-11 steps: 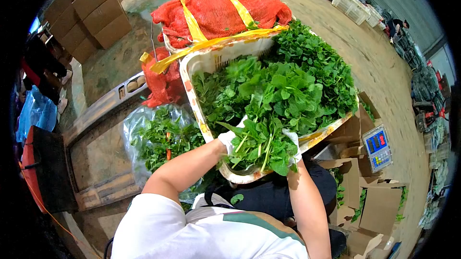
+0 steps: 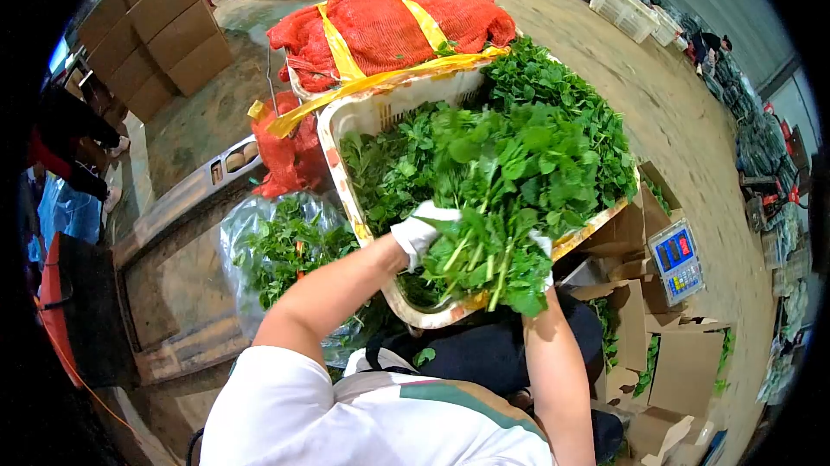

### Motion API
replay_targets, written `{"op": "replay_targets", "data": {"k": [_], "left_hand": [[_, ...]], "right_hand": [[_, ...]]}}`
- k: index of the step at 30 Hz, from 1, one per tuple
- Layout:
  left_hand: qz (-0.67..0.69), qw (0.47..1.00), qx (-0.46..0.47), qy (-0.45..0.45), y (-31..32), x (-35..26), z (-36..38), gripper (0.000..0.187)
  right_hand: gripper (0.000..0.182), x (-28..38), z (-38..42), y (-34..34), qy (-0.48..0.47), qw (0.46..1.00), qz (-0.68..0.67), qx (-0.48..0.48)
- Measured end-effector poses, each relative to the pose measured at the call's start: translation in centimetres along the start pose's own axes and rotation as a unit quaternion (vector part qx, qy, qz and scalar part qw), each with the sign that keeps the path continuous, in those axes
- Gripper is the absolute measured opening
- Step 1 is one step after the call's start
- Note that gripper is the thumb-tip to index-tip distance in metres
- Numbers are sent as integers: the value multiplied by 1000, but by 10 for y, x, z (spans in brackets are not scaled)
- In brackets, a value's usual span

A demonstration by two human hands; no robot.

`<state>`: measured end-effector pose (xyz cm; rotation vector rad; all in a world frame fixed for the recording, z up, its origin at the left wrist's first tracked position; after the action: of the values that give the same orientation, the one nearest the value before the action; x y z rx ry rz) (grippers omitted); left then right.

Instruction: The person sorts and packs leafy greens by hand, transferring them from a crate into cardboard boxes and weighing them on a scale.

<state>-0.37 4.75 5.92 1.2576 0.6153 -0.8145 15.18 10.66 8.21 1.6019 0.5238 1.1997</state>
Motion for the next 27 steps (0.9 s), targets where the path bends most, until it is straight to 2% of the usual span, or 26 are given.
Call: {"op": "replay_targets", "data": {"k": [2,4,5,8,10,11,12,13,14,15,16,18,22,23,24,26,27], "left_hand": [[-140,990,-20,28,-11,-37,3,31],[-190,976,-30,98,3,-70,10,39],[-198,975,-32,98,6,-77,9,39],[-233,969,-34,75,1,-90,3,39],[-278,952,-40,118,-11,-87,0,38],[-353,928,-48,105,-26,-78,-6,44],[-352,929,-45,103,-28,-77,-3,44],[-514,855,-65,16,-33,-71,0,49],[-657,747,-81,-70,-38,-65,3,53],[-719,674,-54,-162,-42,-54,6,65],[-746,624,-14,-234,-39,-46,11,72],[-760,559,56,-328,-25,-39,22,78],[-820,497,105,-263,-5,-46,13,76],[-837,470,94,-264,11,-63,7,69],[-852,468,79,-222,12,-68,0,67],[-866,455,24,-209,34,-88,-4,64],[-862,468,9,-195,36,-87,-6,62]], "right_hand": [[43,14,5,-4,-45,997,55,3],[42,26,11,2,-67,994,80,-23],[42,31,14,5,-77,992,93,-44],[41,51,32,11,-106,979,144,-97],[40,65,47,16,-124,967,183,-129],[40,73,54,18,-134,958,206,-145],[39,81,63,20,-142,950,227,-162],[39,88,72,22,-148,941,249,-177],[39,96,82,25,-154,931,271,-192],[38,103,92,28,-160,919,296,-207],[38,112,104,32,-167,905,320,-224],[38,129,133,41,-177,873,372,-259],[37,166,196,61,-173,783,486,-349],[36,173,213,64,-165,754,514,-374],[36,181,231,66,-148,728,537,-399],[36,193,262,68,-109,676,579,-443],[36,197,275,67,-81,651,596,-464]]}}
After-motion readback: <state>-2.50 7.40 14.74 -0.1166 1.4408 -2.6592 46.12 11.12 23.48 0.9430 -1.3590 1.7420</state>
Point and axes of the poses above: each hand's wrist, its own z-axis away from the middle knuckle, its own y-axis out of the palm, x = y × z, the point moved 5 cm from there along -z, towards the middle knuckle, and after that the axes turned 5 degrees about x, right-handed, at the moved point
